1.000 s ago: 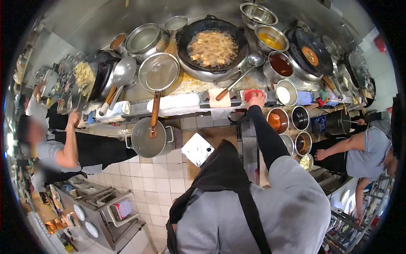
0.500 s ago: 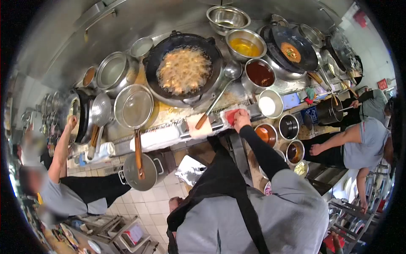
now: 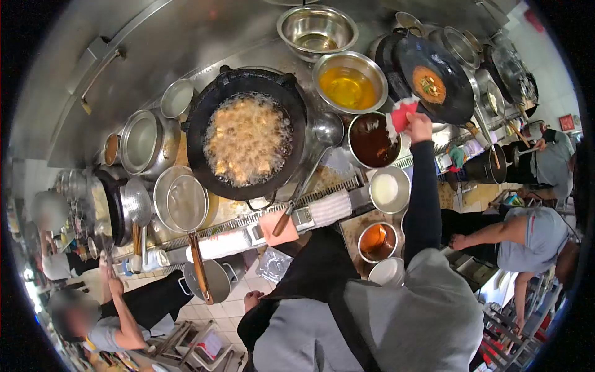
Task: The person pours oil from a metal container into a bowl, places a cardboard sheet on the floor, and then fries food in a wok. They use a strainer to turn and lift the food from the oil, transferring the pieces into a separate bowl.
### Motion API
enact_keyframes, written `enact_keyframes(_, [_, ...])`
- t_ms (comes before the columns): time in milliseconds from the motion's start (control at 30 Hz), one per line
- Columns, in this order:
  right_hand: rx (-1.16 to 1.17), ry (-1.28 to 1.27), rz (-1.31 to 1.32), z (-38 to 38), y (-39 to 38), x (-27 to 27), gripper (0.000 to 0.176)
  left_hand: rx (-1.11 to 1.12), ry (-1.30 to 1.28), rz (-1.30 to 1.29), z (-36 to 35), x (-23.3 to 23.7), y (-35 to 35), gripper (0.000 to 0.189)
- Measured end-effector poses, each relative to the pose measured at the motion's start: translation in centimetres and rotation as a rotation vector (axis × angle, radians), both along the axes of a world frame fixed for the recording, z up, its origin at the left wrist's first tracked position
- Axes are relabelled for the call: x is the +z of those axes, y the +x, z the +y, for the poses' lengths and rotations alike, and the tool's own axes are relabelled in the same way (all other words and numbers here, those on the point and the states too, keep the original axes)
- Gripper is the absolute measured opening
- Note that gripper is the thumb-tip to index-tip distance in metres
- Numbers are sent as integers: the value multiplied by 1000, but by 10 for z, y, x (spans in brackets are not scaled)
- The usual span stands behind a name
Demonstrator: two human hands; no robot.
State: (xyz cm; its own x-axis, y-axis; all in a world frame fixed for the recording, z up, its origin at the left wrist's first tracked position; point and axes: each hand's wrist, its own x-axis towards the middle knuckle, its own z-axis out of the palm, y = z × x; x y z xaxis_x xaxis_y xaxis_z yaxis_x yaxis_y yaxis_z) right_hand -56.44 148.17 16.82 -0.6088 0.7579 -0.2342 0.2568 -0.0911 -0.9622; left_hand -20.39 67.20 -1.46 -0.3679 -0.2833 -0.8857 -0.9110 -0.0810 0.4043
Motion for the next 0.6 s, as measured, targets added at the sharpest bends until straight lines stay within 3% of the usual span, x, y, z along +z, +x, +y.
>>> enact_keyframes(33, [113,57,-163,40,-33,-43,15,-32,-13,19,-12,-14,11,23])
enact_keyframes(100, [159,462,-336,30,-89,-55,28,-93,-43,53,-26,-26,24,24])
enact_keyframes(167, [82,731,-599,13,-131,-55,36,-31,-52,31,-13,7,14,24])
enact_keyframes(300, [69,870,-645,-9,-129,-33,35,135,-27,101,8,39,2,28])
enact_keyframes(400, [283,891,-731,-19,-131,-20,33,71,-78,87,25,47,2,24])
enact_keyframes(500, [521,940,-777,-7,-144,-30,37,-391,-203,105,-20,-19,42,20])
enact_keyframes(567, [701,937,-880,3,-159,-39,42,-403,-246,80,-9,-10,39,19])
enact_keyframes(600, [496,868,-949,2,-157,-50,43,-397,-262,62,-5,-6,36,19])
